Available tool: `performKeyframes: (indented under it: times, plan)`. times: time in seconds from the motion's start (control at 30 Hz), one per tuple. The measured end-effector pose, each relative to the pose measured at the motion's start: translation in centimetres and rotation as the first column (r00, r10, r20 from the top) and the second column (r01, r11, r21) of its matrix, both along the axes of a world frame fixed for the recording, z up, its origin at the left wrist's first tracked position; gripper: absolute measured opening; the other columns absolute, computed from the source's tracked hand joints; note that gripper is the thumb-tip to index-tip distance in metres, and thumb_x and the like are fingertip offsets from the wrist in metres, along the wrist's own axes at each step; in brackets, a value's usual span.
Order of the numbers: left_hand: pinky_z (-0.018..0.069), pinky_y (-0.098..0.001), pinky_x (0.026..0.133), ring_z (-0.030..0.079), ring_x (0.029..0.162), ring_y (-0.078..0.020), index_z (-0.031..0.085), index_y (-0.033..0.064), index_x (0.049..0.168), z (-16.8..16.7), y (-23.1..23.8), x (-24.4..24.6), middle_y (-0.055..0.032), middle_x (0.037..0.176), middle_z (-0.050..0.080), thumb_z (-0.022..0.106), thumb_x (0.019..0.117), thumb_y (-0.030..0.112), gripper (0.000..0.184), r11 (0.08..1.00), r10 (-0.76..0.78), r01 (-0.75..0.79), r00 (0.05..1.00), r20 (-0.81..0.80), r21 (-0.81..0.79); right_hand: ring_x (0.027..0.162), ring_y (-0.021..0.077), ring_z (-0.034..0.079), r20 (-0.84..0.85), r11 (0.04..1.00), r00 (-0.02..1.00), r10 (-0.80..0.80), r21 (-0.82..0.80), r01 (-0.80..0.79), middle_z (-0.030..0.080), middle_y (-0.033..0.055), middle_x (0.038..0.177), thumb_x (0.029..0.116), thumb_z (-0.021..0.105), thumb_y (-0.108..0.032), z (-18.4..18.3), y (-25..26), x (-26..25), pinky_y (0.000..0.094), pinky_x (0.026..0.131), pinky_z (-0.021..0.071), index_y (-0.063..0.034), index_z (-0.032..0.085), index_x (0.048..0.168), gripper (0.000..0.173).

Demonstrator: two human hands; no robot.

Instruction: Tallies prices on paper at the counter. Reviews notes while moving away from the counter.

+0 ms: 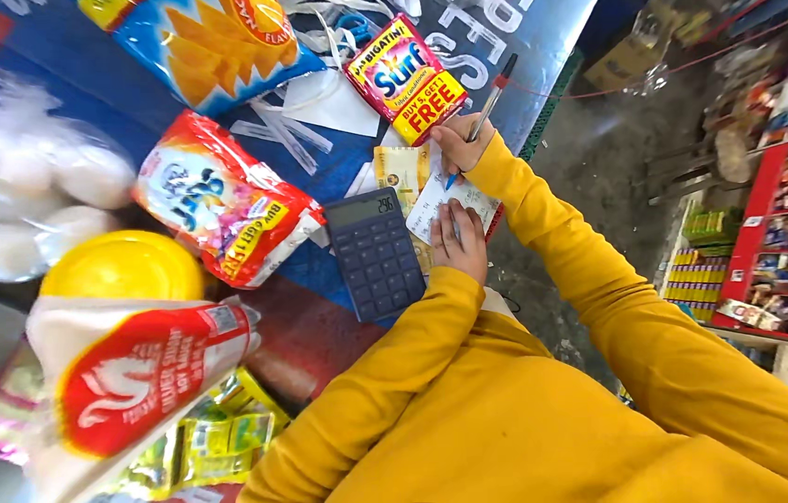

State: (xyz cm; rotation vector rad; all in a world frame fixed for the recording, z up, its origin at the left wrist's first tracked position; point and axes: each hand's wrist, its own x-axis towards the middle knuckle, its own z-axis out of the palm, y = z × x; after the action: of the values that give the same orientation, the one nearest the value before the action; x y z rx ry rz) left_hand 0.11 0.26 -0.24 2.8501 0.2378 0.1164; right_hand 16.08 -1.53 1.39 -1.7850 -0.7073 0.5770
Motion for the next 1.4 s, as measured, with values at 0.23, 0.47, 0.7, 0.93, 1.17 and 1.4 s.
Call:
performKeyframes:
  times: [0.23,0.47,0.7,0.93,1.17,1.4]
  plan:
    - [0.0403,-0.0438,0.111,0.053,0.137,-0.04,0.058,-0.0113,0.135,-0.2,-0.07,-0.03,-0.0262,0.148,0.053,0.052,0.0941,-0.01,0.042,0.999,0.011,-0.012,0.999,0.031,0.041,0.042,-0.0025,0.05,-0.016,1.0,1.0,-0.005,-0.018,0.004,0.05,-0.0097,0.049,0.1041,0.047,-0.008,0.22,0.14,0.18,0.0157,0.043,0.0447,-0.0108,0.053,0.066,0.038]
    - [0.0407,-0.043,0.11,0.054,0.135,-0.0396,0.058,-0.0106,0.135,-0.47,-0.26,-0.08,-0.0258,0.146,0.055,0.053,0.0937,-0.011,0.042,0.998,0.03,-0.034,0.997,0.069,0.057,0.04,-0.0024,0.048,-0.008,1.0,1.0,0.016,-0.007,-0.016,0.049,-0.0093,0.048,0.104,0.046,-0.009,0.01,-0.03,0.52,0.0157,0.041,0.042,-0.0123,0.051,0.064,0.041]
    - [0.0399,-0.0461,0.111,0.052,0.137,-0.0437,0.055,-0.0126,0.137,-0.11,-0.04,-0.1,-0.0291,0.148,0.051,0.053,0.0935,-0.011,0.044,1.0,0.004,-0.004,1.0,0.022,-0.015,0.041,-0.0034,0.048,0.036,0.998,0.999,-0.018,-0.062,0.02,0.048,-0.0104,0.049,0.1038,0.047,-0.009,0.57,0.11,0.19,0.015,0.042,0.0422,-0.0117,0.051,0.064,0.04]
    - [0.0403,-0.0434,0.111,0.053,0.136,-0.0414,0.056,-0.0124,0.137,-0.25,-0.11,-0.1,-0.0283,0.147,0.052,0.052,0.0941,-0.01,0.043,0.999,0.015,-0.016,0.999,0.034,0.029,0.041,-0.0037,0.047,-0.012,0.998,0.999,-0.045,-0.036,0.044,0.048,-0.0107,0.049,0.1047,0.045,-0.008,0.54,0.16,0.29,0.0144,0.043,0.0414,-0.0126,0.05,0.065,0.04]
    - [0.0375,-0.043,0.113,0.05,0.14,-0.0403,0.053,-0.0119,0.139,0.07,-0.02,-0.04,-0.0279,0.151,0.049,0.052,0.0946,-0.01,0.045,0.999,-0.006,0.007,1.0,-0.022,0.044,0.041,-0.0036,0.047,0.012,1.0,1.0,-0.019,-0.015,0.019,0.048,-0.0112,0.049,0.1031,0.047,-0.008,0.14,0.1,0.55,0.0152,0.042,0.0409,-0.015,0.048,0.063,0.041]
    - [0.0385,-0.045,0.112,0.05,0.138,-0.0421,0.054,-0.0121,0.139,-0.06,-0.02,-0.05,-0.0288,0.149,0.05,0.052,0.0941,-0.01,0.045,1.0,-0.002,0.001,1.0,0.006,0.014,0.041,-0.0047,0.047,0.037,1.0,0.999,0.006,0.008,-0.006,0.047,-0.0123,0.048,0.1017,0.048,-0.007,-0.07,0.08,0.75,0.0147,0.043,0.0421,-0.0156,0.048,0.062,0.041]
